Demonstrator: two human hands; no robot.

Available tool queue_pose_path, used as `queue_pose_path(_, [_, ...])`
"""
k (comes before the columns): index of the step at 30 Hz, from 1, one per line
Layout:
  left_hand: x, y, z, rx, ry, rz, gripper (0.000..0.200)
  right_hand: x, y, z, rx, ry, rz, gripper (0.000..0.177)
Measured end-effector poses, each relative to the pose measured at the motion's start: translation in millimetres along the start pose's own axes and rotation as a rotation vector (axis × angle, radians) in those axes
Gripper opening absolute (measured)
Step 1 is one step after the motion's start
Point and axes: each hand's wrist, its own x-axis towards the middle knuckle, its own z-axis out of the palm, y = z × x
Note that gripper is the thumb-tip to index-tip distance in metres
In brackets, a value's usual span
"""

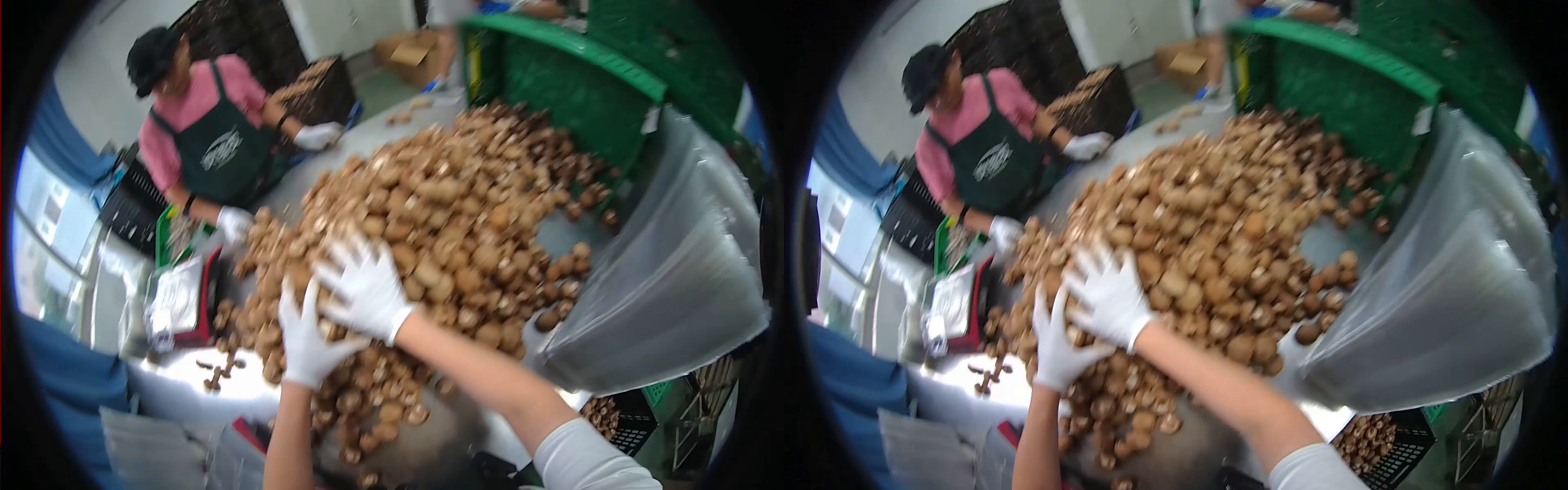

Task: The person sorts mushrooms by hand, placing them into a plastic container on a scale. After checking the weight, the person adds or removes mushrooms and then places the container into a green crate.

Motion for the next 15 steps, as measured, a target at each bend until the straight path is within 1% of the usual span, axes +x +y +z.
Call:
queue_pose_path(1, [-5,4,4,0.016,0.069,0.025,0.121,-2,-1,-2,0.008,0.033,-0.006,0.057])
queue_pose_path(2, [-9,10,4,-0.018,0.103,0.030,0.118,-7,-4,-2,0.037,0.054,-0.008,0.055])
queue_pose_path(4, [-19,21,11,0.016,0.167,0.016,0.114,-13,-6,-9,0.044,0.102,-0.012,0.055])
queue_pose_path(6, [-28,32,12,0.071,0.163,0.031,0.110,-18,-8,-17,0.046,0.122,-0.037,0.052])
queue_pose_path(7, [-34,33,19,0.115,0.195,0.078,0.107,-23,-9,-18,0.030,0.139,-0.044,0.051])
queue_pose_path(11, [-58,61,28,0.121,0.155,-0.031,0.102,-44,-11,-28,0.025,0.168,-0.065,0.047])
queue_pose_path(15, [-85,70,40,0.129,0.243,0.061,0.093,-75,-14,-35,0.021,0.202,0.014,0.050])
